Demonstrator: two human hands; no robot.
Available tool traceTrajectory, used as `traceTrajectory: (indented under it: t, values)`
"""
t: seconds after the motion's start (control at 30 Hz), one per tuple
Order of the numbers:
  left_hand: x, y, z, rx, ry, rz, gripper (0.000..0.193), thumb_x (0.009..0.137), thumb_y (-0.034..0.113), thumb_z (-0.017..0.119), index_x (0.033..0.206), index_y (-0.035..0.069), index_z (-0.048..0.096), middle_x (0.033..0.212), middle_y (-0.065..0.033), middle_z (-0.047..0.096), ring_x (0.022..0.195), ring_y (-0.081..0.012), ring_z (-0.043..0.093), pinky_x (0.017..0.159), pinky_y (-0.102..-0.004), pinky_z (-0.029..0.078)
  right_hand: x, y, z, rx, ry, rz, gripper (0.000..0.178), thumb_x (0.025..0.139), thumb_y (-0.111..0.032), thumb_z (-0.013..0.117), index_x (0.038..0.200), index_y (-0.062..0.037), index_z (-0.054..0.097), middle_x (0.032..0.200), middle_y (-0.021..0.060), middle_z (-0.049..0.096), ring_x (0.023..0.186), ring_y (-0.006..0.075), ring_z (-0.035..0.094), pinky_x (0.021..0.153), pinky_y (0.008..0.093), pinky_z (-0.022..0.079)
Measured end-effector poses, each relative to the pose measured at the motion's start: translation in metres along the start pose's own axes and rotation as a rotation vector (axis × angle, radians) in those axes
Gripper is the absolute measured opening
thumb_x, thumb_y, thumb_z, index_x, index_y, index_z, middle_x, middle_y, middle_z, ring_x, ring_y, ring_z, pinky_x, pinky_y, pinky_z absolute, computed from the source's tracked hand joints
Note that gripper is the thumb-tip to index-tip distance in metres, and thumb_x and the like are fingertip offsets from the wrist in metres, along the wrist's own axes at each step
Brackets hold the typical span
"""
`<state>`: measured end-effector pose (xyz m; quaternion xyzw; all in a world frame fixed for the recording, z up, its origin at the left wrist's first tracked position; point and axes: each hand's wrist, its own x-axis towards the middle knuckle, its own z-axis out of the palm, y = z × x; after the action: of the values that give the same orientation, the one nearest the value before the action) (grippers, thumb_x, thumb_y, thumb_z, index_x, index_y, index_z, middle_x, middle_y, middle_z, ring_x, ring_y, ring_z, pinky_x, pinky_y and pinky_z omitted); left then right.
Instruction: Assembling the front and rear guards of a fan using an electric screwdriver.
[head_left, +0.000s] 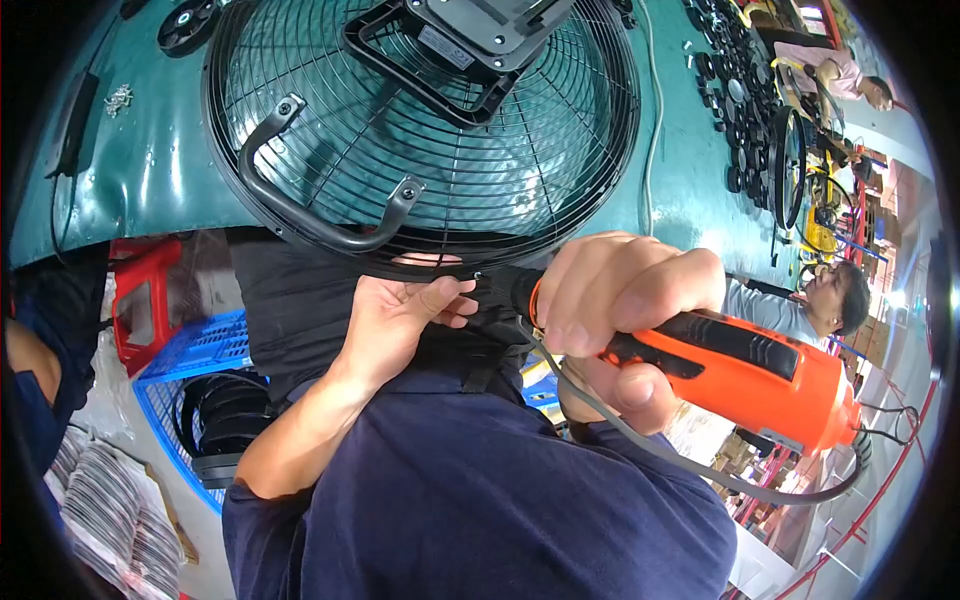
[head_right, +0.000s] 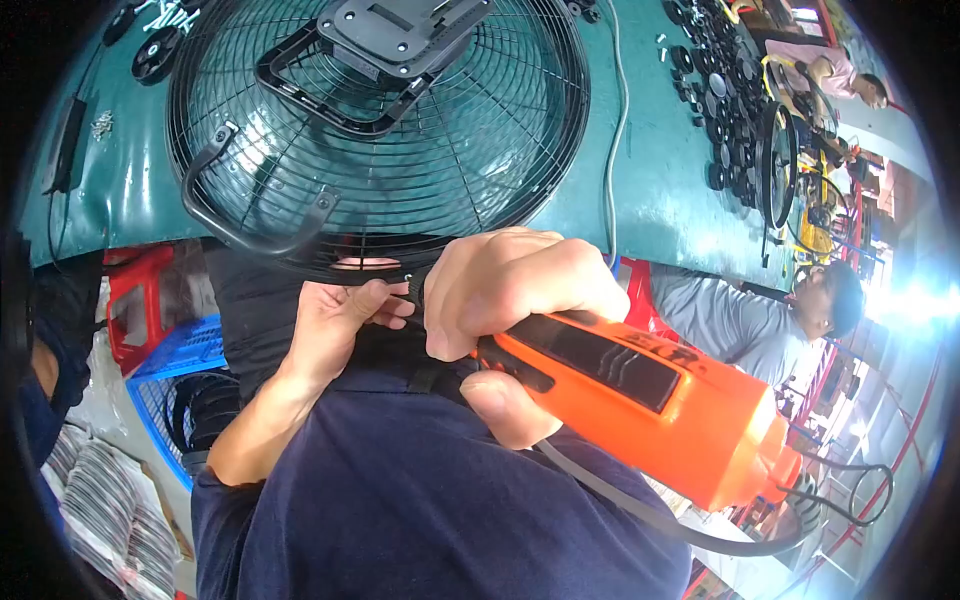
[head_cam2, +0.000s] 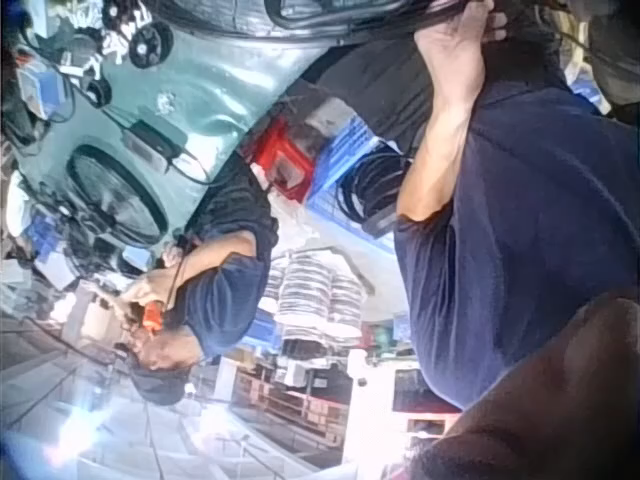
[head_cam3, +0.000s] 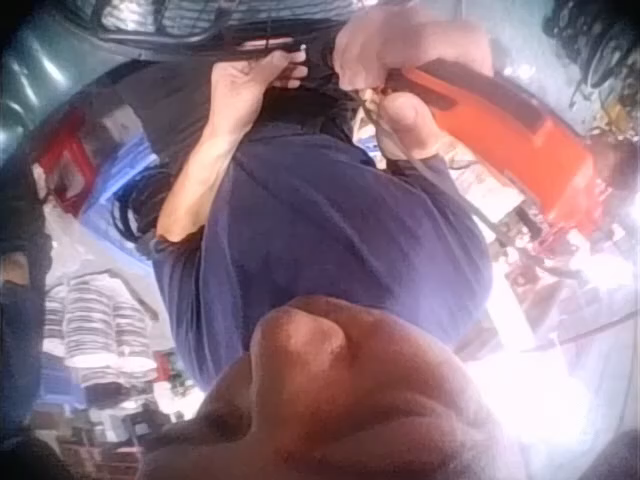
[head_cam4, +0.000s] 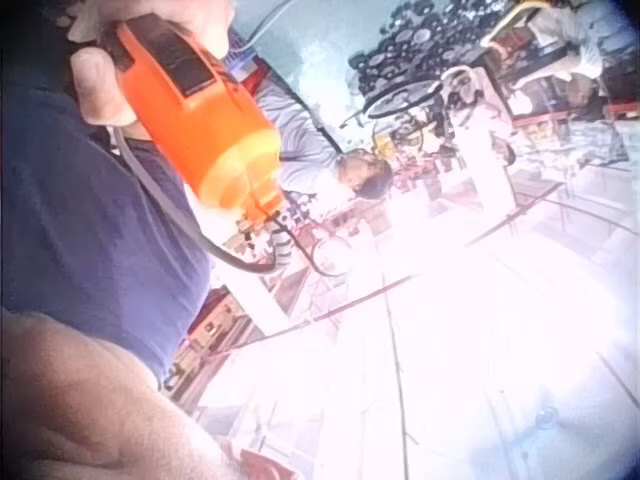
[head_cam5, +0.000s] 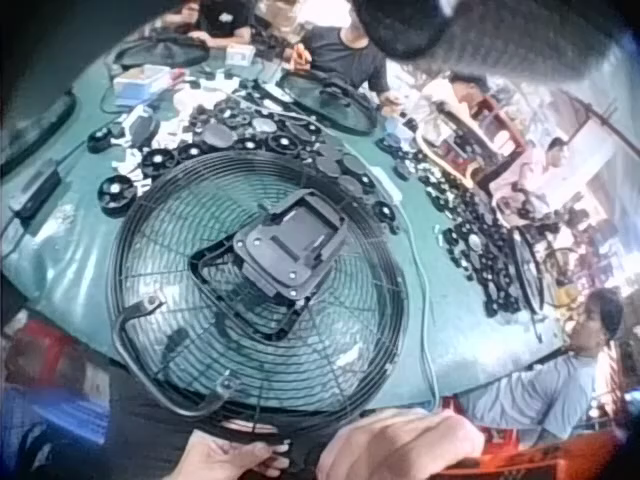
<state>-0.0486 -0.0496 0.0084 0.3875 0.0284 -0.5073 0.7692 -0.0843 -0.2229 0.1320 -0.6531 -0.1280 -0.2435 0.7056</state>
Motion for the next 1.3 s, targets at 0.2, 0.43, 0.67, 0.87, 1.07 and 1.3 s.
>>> traceTrajectory:
  t: [0.2, 0.43, 0.67, 0.87, 1.07, 1.3]
  values:
    - [0.0, -0.002, -0.004, 0.051, -0.019, 0.012, 0.025, 0.099, 0.017, 0.065, 0.115, -0.002, 0.067, 0.103, -0.0141, 0.073, 0.086, -0.022, 0.073, 0.072, -0.0329, 0.061, 0.007, 0.005, -0.012, -0.021, -0.232, -0.048, 0.032, 0.079, -0.022, 0.077, 0.096, -0.0044, 0.057, 0.073, 0.0049, 0.065, 0.057, 0.0181, 0.066, 0.05, 0.031, 0.053]
    - [0.002, 0.0, -0.003, 0.043, -0.034, 0.016, 0.024, 0.099, 0.017, 0.065, 0.114, -0.002, 0.067, 0.104, -0.0145, 0.073, 0.086, -0.0211, 0.073, 0.072, -0.0326, 0.061, 0.017, 0.01, -0.016, 0.1, -0.318, -0.075, 0.029, 0.078, -0.019, 0.076, 0.095, -0.0026, 0.059, 0.067, 0.0038, 0.063, 0.053, 0.0172, 0.064, 0.049, 0.0313, 0.054]
    - [0.005, 0.0, -0.014, 0.098, -0.069, 0.011, 0.032, 0.096, 0.02, 0.069, 0.121, -0.001, 0.065, 0.107, -0.0121, 0.072, 0.091, -0.0207, 0.072, 0.077, -0.033, 0.06, 0.023, 0.019, -0.021, 0.33, -0.215, 0.042, 0.035, 0.074, -0.03, 0.082, 0.072, -0.0024, 0.061, 0.059, 0.0052, 0.06, 0.049, 0.0216, 0.06, 0.049, 0.0311, 0.05]
    - [0.011, 0.008, -0.02, -0.003, -0.216, -0.069, 0.052, 0.094, 0.027, 0.071, 0.135, -0.001, 0.055, 0.135, -0.0188, 0.058, 0.119, -0.0272, 0.062, 0.091, -0.0408, 0.056, 0.005, -0.008, -0.059, 0.614, -0.394, -0.137, 0.024, 0.082, -0.016, 0.077, 0.094, -0.0032, 0.06, 0.071, 0.0054, 0.067, 0.053, 0.0174, 0.064, 0.054, 0.0306, 0.058]
    - [0.023, 0.005, -0.037, -0.054, -0.329, -0.076, 0.065, 0.087, 0.03, 0.076, 0.137, -0.004, 0.052, 0.135, -0.0212, 0.058, 0.121, -0.0384, 0.059, 0.092, -0.0481, 0.055, -0.07, 0.002, -0.082, 0.479, 0.072, 0.006, 0.032, 0.083, -0.026, 0.072, 0.1, -0.0028, 0.058, 0.074, 0.006, 0.062, 0.055, 0.0168, 0.06, 0.048, 0.0287, 0.048]
    - [0.012, 0.021, -0.04, -0.003, -0.382, 0.027, 0.073, 0.087, 0.049, 0.072, 0.137, -0.001, 0.054, 0.142, -0.0253, 0.051, 0.129, -0.0405, 0.052, 0.095, -0.0531, 0.052, -0.117, 0.002, -0.078, 0.132, 0.646, 0.205, 0.039, 0.087, -0.027, 0.065, 0.108, 0.0052, 0.057, 0.108, 0.0294, 0.061, 0.063, 0.0249, 0.064, 0.057, 0.0317, 0.053]
